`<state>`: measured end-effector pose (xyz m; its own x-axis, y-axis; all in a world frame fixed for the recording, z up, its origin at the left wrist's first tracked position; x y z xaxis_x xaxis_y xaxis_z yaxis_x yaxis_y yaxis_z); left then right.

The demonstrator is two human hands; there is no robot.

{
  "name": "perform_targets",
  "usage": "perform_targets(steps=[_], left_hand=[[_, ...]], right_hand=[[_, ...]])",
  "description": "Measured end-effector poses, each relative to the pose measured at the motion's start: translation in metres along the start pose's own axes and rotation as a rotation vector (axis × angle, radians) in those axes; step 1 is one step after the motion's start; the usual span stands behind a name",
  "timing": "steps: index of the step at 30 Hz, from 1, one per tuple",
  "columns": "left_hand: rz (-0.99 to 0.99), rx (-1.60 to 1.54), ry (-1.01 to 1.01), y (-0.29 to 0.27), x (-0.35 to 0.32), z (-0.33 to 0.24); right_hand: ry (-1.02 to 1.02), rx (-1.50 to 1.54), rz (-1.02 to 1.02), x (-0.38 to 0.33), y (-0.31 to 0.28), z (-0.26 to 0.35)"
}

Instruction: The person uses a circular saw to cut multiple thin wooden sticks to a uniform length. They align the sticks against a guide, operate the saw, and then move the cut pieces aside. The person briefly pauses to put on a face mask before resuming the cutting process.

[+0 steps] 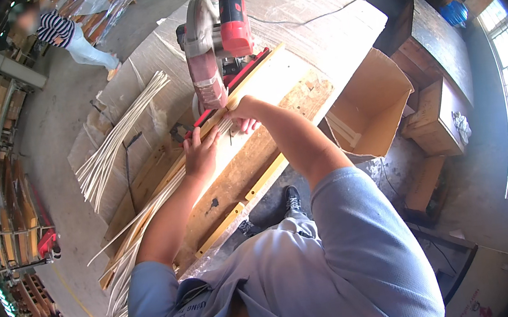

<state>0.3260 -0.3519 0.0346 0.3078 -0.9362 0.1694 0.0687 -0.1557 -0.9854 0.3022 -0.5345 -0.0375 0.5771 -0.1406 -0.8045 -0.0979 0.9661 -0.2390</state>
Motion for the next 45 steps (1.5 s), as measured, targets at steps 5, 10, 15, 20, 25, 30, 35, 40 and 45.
perform_targets(steps=[5,10,15,20,25,30,35,40,45], left_hand=[[0.044,0.004,-0.005,0.001,0.004,-0.001],[0.044,0.010,0.014,0.000,-0.001,0.001],[0.047,0.060,0.045,0.000,0.009,-0.010],[0.011,0.017,0.001,0.005,0.001,0.004],[0.115,0.003,-0.016,0.014,0.002,0.005],[0.056,0.044,0.010,0.005,-0.001,0.002],[0.038,0.036,0.022,0.005,0.003,0.003],[0.048,-0.034,0.016,0.003,0.002,0.003],[0.133,-0.081,-0.012,-0.001,0.007,0.007]], right_hand=[[0.090,0.004,0.006,0.014,0.000,-0.005],[0.053,-0.070,-0.010,0.006,0.004,0.005],[-0.251,-0.155,-0.690,-0.036,-0.009,-0.004],[-0.714,-0.807,-0.923,-0.092,0.052,0.027],[-0.558,-0.996,-0.767,-0.070,0.057,0.022],[-0.652,-1.111,-0.770,-0.071,0.060,0.036],[-0.684,-1.068,-0.712,-0.080,0.061,0.043],[-0.529,-1.115,-0.555,-0.069,0.062,0.048],[-0.484,-1.021,-0.548,-0.075,0.054,0.046]])
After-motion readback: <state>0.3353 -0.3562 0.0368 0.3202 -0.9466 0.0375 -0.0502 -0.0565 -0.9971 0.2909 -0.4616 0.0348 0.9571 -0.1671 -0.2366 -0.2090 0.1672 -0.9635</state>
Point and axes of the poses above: each hand's wrist, its own x-axis towards the middle knuckle, its own y-axis out of the palm, z = x × y, the point moved 9 cm from there along x, towards the middle knuckle, and after that the axes turned 4 degrees about z, right-handed, at the moved point
